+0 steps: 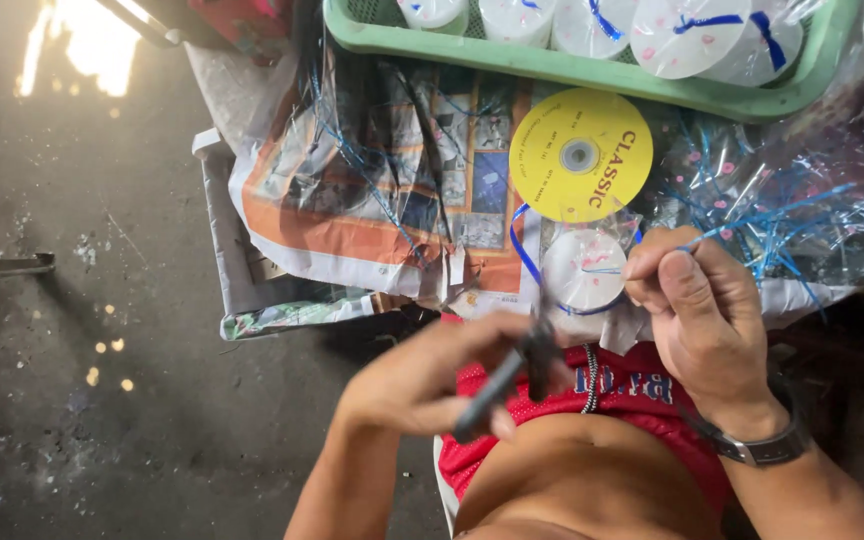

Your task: Wrapping small white candles in plastic bags and tying them with blue ribbon

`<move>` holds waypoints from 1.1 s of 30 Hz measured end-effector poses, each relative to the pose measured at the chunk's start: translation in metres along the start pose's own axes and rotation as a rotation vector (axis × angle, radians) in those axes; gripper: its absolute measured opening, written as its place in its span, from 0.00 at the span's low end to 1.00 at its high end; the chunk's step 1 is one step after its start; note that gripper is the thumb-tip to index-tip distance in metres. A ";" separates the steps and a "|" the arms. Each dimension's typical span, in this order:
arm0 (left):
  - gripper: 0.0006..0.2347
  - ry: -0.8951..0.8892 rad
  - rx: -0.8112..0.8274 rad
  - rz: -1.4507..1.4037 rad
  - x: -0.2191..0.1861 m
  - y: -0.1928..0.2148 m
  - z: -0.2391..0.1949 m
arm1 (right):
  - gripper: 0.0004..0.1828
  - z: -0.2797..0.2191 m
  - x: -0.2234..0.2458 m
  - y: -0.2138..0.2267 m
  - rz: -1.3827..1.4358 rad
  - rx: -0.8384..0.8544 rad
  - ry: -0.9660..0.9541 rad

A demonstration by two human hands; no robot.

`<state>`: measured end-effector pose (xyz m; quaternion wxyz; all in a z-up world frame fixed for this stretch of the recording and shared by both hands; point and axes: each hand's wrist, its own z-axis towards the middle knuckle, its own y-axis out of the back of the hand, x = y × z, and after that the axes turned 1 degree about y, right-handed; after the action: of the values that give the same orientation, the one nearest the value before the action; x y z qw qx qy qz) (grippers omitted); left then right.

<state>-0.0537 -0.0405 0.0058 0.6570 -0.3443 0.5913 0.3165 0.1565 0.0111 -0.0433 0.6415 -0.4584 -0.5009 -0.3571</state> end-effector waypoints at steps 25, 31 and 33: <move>0.20 0.249 -0.028 -0.209 0.051 -0.038 -0.018 | 0.15 -0.006 -0.008 -0.003 0.000 -0.070 0.002; 0.15 0.265 -0.121 -0.315 0.059 -0.043 -0.018 | 0.15 -0.006 -0.007 -0.003 0.029 -0.072 -0.010; 0.14 0.253 -0.124 -0.237 0.051 -0.040 -0.017 | 0.15 -0.008 -0.007 -0.001 0.037 -0.092 -0.029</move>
<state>-0.0251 -0.0767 -0.0430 0.5877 -0.4884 0.6038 0.2268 0.1564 0.0031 -0.0503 0.6190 -0.5015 -0.4846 -0.3612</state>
